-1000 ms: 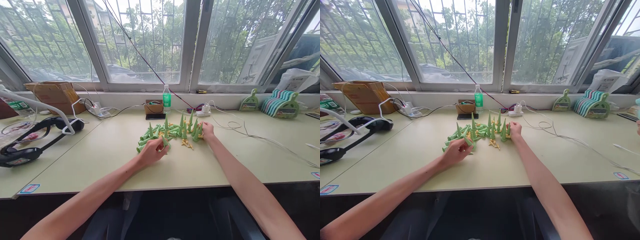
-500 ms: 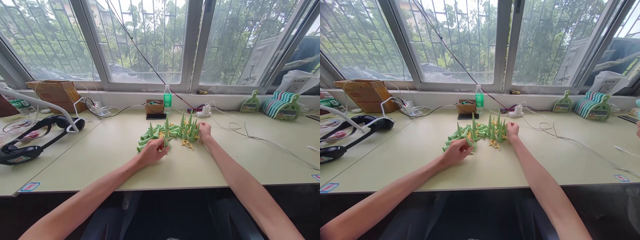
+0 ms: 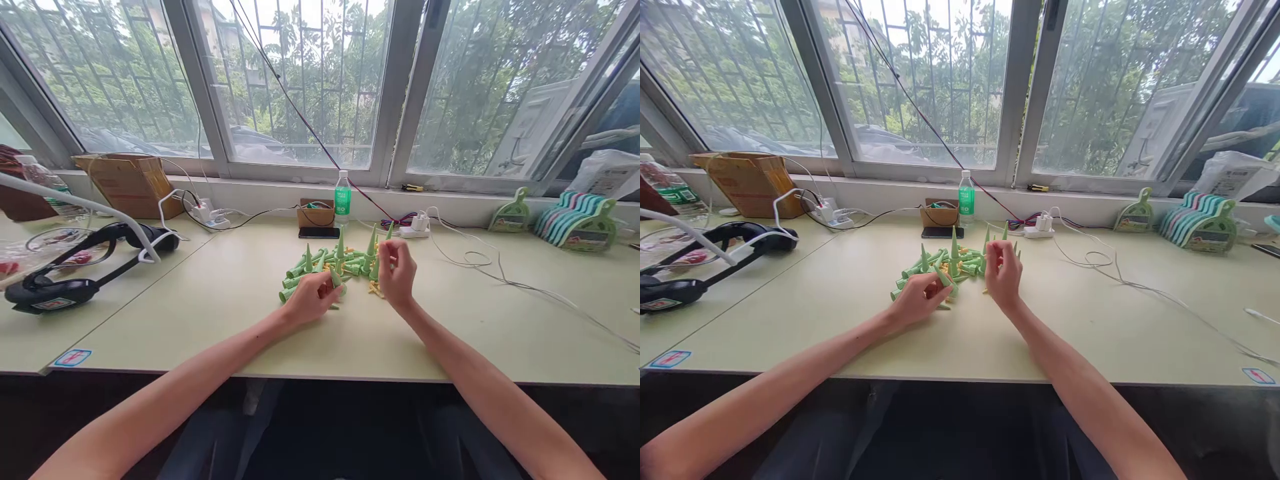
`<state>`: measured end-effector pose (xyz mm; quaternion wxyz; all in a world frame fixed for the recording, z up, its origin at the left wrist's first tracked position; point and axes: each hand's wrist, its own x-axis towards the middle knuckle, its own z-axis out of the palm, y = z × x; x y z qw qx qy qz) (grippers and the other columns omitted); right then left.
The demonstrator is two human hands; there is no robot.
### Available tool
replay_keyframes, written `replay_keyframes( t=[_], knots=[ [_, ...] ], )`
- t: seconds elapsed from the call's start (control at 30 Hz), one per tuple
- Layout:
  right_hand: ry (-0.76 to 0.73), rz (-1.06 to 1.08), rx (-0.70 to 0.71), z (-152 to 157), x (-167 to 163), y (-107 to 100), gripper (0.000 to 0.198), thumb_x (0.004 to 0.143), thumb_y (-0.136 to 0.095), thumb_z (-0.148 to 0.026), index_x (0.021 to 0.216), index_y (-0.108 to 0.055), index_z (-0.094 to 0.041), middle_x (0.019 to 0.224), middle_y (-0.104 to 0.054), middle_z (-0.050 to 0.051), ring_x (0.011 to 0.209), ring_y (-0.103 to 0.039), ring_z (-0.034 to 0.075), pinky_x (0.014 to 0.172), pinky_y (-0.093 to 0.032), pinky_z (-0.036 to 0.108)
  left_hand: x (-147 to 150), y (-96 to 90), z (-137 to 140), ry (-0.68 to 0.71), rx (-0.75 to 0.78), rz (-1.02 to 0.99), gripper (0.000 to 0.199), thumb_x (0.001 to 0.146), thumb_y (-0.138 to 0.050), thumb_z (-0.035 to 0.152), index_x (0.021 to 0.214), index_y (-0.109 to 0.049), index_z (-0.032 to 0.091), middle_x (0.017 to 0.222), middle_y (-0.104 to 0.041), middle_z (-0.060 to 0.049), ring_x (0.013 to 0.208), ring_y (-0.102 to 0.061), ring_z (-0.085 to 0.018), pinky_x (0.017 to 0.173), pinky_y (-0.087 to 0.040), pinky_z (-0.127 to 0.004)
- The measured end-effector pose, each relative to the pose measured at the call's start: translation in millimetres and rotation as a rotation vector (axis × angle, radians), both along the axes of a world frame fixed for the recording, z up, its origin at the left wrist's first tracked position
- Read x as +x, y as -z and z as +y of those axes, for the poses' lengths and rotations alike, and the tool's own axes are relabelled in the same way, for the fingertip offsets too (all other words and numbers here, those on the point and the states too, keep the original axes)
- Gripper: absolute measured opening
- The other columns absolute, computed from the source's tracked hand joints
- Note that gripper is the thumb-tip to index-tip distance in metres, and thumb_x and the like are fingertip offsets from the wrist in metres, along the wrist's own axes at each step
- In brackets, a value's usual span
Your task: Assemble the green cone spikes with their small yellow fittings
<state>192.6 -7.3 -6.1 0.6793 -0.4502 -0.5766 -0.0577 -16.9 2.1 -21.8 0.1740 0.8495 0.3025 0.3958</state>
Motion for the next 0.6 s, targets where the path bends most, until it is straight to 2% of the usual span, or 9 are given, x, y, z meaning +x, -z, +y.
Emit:
replay_keyframes(
  t=[0.1, 0.2, 0.3, 0.4, 0.5, 0.6],
  knots=[
    [-0.242, -0.165, -0.097, -4.1, -16.0, 5.8, 0.021, 0.1, -0.05, -0.034, 0.096, -0.065, -0.02, 0.081, -0.068, 0.004, 0.067, -0.062, 0.014, 0.059, -0.048, 0.024, -0.2, -3.0, 0.2, 0.017, -0.083, -0.066, 0.02, 0.092, -0.058, 0.032, 0.08, -0.059, 0.016, 0.063, -0.053, 0.003, 0.044, -0.043, -0.006, 0.044, -0.035, -0.02],
    [-0.387, -0.253, -0.182, -3.3, -18.9, 10.7, 0.025, 0.1, -0.049, -0.031, 0.091, -0.07, -0.02, 0.083, -0.07, 0.005, 0.071, -0.063, 0.015, 0.061, -0.047, 0.025, -0.6, -4.7, 0.5, 0.03, -0.123, -0.13, 0.024, 0.093, -0.058, 0.039, 0.09, -0.063, 0.015, 0.067, -0.058, 0.0, 0.043, -0.049, -0.007, 0.042, -0.038, -0.02],
    [-0.416, -0.218, -0.22, -0.7, -15.5, 13.5, 0.022, 0.097, -0.055, -0.03, 0.086, -0.071, -0.019, 0.081, -0.071, 0.004, 0.072, -0.063, 0.016, 0.062, -0.048, 0.026, -0.7, -5.2, 0.3, 0.026, -0.116, -0.173, 0.028, 0.092, -0.059, 0.042, 0.095, -0.065, 0.014, 0.072, -0.063, -0.002, 0.043, -0.053, -0.008, 0.041, -0.04, -0.021],
    [-0.386, -0.173, -0.221, -0.6, -12.3, 13.1, 0.02, 0.095, -0.059, -0.03, 0.084, -0.071, -0.019, 0.079, -0.072, 0.003, 0.065, -0.06, 0.015, 0.06, -0.046, 0.026, -0.4, -5.2, -0.9, 0.029, -0.08, -0.184, 0.027, 0.092, -0.059, 0.041, 0.093, -0.064, 0.014, 0.076, -0.065, -0.003, 0.041, -0.052, -0.007, 0.041, -0.04, -0.02],
    [-0.347, -0.15, -0.222, -3.6, -12.0, 10.7, 0.02, 0.094, -0.06, -0.032, 0.084, -0.072, -0.019, 0.077, -0.072, 0.003, 0.059, -0.057, 0.013, 0.057, -0.045, 0.026, 0.0, -5.2, -2.6, 0.033, -0.006, -0.152, 0.023, 0.093, -0.058, 0.036, 0.094, -0.063, 0.014, 0.064, -0.059, 0.001, 0.039, -0.046, -0.005, 0.041, -0.039, -0.019],
    [-0.374, -0.087, -0.214, -6.9, -15.1, 9.5, 0.021, 0.094, -0.06, -0.034, 0.085, -0.07, -0.018, 0.079, -0.071, 0.004, 0.063, -0.061, 0.015, 0.059, -0.049, 0.026, 0.7, -4.5, -3.9, 0.043, 0.058, -0.125, 0.018, 0.093, -0.058, 0.031, 0.09, -0.062, 0.015, 0.062, -0.058, 0.003, 0.039, -0.041, -0.003, 0.042, -0.038, -0.018]
  ],
)
